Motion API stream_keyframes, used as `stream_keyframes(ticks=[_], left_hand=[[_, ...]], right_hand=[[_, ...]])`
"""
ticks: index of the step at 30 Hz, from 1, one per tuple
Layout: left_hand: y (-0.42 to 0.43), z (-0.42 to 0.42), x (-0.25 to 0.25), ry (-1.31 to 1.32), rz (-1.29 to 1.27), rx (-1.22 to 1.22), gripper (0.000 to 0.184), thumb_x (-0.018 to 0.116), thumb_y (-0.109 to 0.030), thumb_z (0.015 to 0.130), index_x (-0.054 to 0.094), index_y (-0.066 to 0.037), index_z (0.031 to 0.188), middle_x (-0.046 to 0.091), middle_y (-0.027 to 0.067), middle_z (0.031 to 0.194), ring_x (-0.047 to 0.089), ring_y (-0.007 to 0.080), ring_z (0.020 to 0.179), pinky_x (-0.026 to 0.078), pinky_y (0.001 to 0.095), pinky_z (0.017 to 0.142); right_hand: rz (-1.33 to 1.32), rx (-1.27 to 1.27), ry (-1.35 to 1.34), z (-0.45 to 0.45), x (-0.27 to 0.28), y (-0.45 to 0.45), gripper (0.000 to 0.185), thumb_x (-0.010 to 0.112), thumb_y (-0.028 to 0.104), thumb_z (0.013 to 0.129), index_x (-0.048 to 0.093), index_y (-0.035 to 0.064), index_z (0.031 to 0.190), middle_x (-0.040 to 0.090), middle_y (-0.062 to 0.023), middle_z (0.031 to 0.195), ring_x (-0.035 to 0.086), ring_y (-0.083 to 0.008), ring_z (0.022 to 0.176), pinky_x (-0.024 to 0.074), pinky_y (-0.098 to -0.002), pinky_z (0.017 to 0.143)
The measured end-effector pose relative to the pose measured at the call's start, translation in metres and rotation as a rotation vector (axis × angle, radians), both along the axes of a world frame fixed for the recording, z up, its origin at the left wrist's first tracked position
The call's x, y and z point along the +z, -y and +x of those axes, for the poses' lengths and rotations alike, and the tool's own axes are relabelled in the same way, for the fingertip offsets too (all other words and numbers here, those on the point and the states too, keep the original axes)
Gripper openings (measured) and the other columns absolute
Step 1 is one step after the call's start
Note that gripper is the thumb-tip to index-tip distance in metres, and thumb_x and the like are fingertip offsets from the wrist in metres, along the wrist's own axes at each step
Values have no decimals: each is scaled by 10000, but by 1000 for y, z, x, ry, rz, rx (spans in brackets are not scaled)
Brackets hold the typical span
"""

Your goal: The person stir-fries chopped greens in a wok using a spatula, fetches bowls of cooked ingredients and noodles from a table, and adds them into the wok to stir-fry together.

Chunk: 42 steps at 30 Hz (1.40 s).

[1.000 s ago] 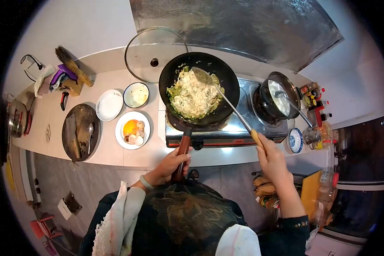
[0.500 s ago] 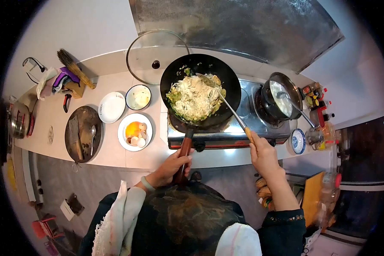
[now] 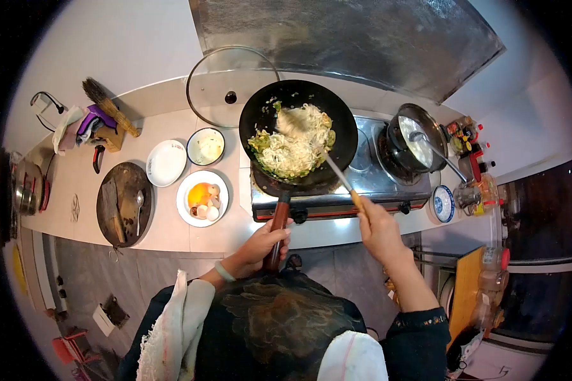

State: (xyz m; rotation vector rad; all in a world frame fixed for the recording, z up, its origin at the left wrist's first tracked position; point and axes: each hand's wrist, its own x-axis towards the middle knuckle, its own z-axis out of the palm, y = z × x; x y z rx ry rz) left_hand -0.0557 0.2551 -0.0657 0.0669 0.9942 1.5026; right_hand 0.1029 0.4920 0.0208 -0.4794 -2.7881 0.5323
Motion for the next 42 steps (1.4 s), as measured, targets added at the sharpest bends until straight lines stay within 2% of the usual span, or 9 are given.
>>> stream_keyframes(ticks=[6, 13, 15, 17, 18, 22, 34, 37, 42], left_hand=[[-2, 1, -3, 38, -8, 26, 374, 564, -144, 979, 423, -75, 1318, 518, 23, 813, 535, 116, 643, 485, 281, 556], [-1, 0, -8, 56, -1, 26, 371, 576, -136, 975, 420, -71, 1305, 520, 21, 796, 539, 115, 626, 489, 281, 534], [-2, -1, -8, 57, 8, 29, 377, 578, -134, 973, 415, -66, 1306, 521, 20, 791, 540, 115, 627, 490, 282, 535], [-1, -1, -6, 59, 9, 25, 382, 579, -132, 973, 411, -61, 1308, 523, 20, 787, 543, 116, 628, 493, 283, 537], [-1, -2, -5, 64, 1, 18, 384, 578, -132, 973, 410, -59, 1310, 524, 21, 786, 545, 117, 630, 495, 284, 540], [0, -2, -3, 69, -1, 21, 393, 598, -155, 972, 407, -62, 1302, 534, 21, 793, 556, 115, 643, 501, 282, 554], [1, -3, 8, 35, -22, 1, 472, 580, -155, 972, 361, -29, 1371, 524, 34, 769, 536, 133, 623, 489, 298, 573], [3, -2, 7, 49, -4, 1, 481, 584, -171, 970, 360, -24, 1370, 520, 37, 772, 537, 134, 631, 486, 297, 571], [2, -2, 13, 30, -6, 18, 487, 589, -185, 965, 366, -21, 1366, 518, 42, 781, 540, 133, 649, 482, 292, 574]], right_hand=[[-99, -114, -34, -1, -3, -5, 355, 612, 95, 916, 598, -12, 1255, 671, -258, 1041, 659, -430, 941, 535, -434, 796], [-390, -279, 187, 14, 69, -4, 339, 608, 155, 958, 603, 17, 1267, 625, -65, 810, 527, -109, 706, 473, -275, 640], [-185, -267, 170, 13, 102, -15, 335, 608, 92, 950, 604, 14, 1276, 591, -36, 737, 518, -78, 663, 450, -261, 588], [-11, -260, 302, 7, 139, -34, 327, 603, 93, 952, 605, 11, 1269, 584, -39, 704, 514, -92, 632, 448, -276, 570], [25, -323, 404, -6, 166, -31, 322, 612, 155, 951, 623, 41, 1252, 664, -183, 783, 633, -210, 681, 507, -352, 649], [-75, -366, 707, -64, 220, -45, 293, 576, 206, 985, 618, 49, 1229, 595, -74, 661, 570, -149, 487, 477, -335, 505], [-493, -122, 685, -153, 146, -143, 298, 618, 230, 965, 655, 113, 1237, 619, -10, 712, 512, -86, 550, 416, -249, 490], [-150, 206, 456, -142, 136, -152, 301, 658, 174, 930, 667, 73, 1214, 625, -29, 727, 561, -104, 638, 476, -288, 586], [392, 382, 397, -114, 191, -81, 282, 662, 60, 848, 701, 58, 1127, 676, -193, 865, 640, -361, 765, 522, -420, 703]])
